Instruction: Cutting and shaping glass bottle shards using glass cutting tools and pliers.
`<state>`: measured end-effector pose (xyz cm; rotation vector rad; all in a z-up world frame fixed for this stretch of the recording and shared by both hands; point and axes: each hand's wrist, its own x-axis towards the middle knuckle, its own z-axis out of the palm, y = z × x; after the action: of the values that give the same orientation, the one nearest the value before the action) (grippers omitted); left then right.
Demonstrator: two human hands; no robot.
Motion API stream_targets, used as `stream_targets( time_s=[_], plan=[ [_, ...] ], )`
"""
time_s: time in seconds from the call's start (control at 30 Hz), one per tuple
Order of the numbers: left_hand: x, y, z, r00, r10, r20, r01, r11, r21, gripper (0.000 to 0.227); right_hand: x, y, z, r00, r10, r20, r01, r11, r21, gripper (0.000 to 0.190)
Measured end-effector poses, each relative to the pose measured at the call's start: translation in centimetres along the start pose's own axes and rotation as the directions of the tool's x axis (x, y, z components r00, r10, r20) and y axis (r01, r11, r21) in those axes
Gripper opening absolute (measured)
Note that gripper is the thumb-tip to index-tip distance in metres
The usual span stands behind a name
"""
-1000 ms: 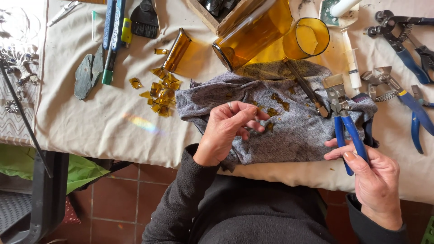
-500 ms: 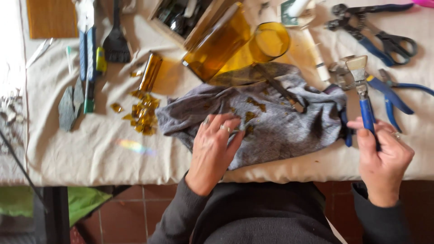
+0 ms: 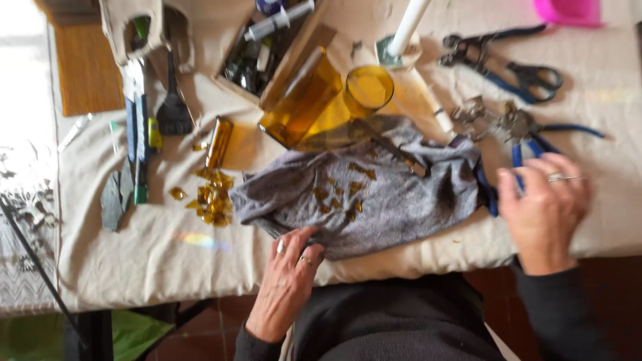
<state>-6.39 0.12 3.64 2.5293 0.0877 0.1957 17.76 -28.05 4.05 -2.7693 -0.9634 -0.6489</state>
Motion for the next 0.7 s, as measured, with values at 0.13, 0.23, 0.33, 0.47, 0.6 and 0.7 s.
stream_targets(
  time_s=[0.13,0.23,0.33,0.47,0.6,0.7],
  plan=[
    [1.2,0.2,0.6,0.987,0.076,-0.141,-0.096,0.986,-0.135,0.021,3.4,-6.3,1.6,0.992,-0.124,-0.030,0.123,0.870,0.478,0.009],
    [0.1,0.2,2.4,0.995,0.030,-0.094,-0.055,0.960,-0.276,0.020,5.4,-9.0,4.6,0.968,-0.252,0.010,0.223,0.873,0.433,0.019],
    [0.8,0.5,1.8,0.999,0.040,-0.036,-0.050,0.934,-0.353,0.022,6.4,-9.4,6.8,0.957,-0.272,0.098,0.227,0.916,0.331,0.029],
    [0.3,-0.1,1.1,1.000,0.013,-0.010,-0.016,0.913,-0.407,0.026,5.1,-7.4,7.6,0.935,-0.309,0.176,0.227,0.899,0.374,0.039],
    [2.2,-2.9,1.4,0.977,-0.136,-0.163,0.100,0.971,-0.215,0.035,3.7,-3.6,6.8,0.902,-0.111,0.417,-0.139,0.840,0.524,0.020],
    [2.4,-2.6,0.8,0.939,-0.161,-0.304,0.198,0.976,0.092,0.050,1.7,-1.9,3.6,0.967,-0.030,0.252,-0.140,0.766,0.628,0.013]
  ],
)
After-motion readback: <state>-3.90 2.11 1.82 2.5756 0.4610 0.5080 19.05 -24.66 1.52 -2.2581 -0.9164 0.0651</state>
